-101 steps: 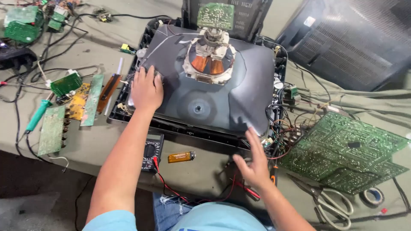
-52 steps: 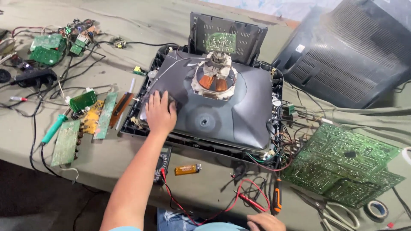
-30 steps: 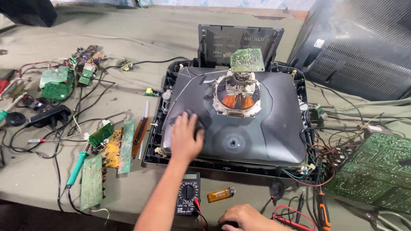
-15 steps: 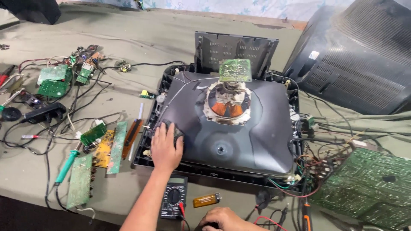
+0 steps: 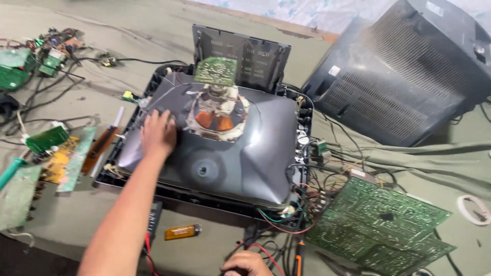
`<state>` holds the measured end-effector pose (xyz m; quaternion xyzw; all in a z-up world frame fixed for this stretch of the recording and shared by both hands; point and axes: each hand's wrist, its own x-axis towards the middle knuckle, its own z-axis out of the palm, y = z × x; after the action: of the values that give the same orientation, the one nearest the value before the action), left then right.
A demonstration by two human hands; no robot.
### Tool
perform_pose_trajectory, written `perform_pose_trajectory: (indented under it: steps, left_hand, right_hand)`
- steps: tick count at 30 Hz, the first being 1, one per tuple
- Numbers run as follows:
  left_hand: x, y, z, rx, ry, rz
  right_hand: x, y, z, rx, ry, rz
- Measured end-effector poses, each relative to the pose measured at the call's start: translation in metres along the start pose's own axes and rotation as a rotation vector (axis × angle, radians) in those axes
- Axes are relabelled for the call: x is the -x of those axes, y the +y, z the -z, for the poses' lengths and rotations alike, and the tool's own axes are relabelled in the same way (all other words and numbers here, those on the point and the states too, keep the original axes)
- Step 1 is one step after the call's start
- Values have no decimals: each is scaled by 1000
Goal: Cleaning the back of a CRT monitor tube by rubbing the surface with hands to remove dust or residue.
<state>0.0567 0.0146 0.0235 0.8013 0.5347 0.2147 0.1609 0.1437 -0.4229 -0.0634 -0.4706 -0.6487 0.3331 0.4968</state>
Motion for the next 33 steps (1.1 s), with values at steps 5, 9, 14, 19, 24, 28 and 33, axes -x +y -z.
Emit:
perform_pose_trajectory:
  steps: [5, 9, 14, 19, 24, 28, 33]
  left_hand:
    - [0, 47, 44, 73, -77, 25]
    - [15, 61, 67, 60, -138, 101]
    - [16, 45, 68, 51, -141, 175]
    - [28, 15, 59, 20, -119, 142]
    - [45, 1, 53, -18, -60, 64]
    - [70, -6, 49, -54, 45, -74]
    - [102, -23, 33, -22, 158, -162]
  right_hand:
    - [12, -2, 29, 110, 28, 47]
    - [7, -10, 36, 285, 3, -15]
    - [-10, -30, 40, 385, -55, -20]
    - [-5, -22, 34, 450, -50, -22]
    - [-6, -30, 30, 466, -1, -44]
    - [1, -20, 26, 516, 64, -19]
    - [2, -12, 21, 556, 84, -89]
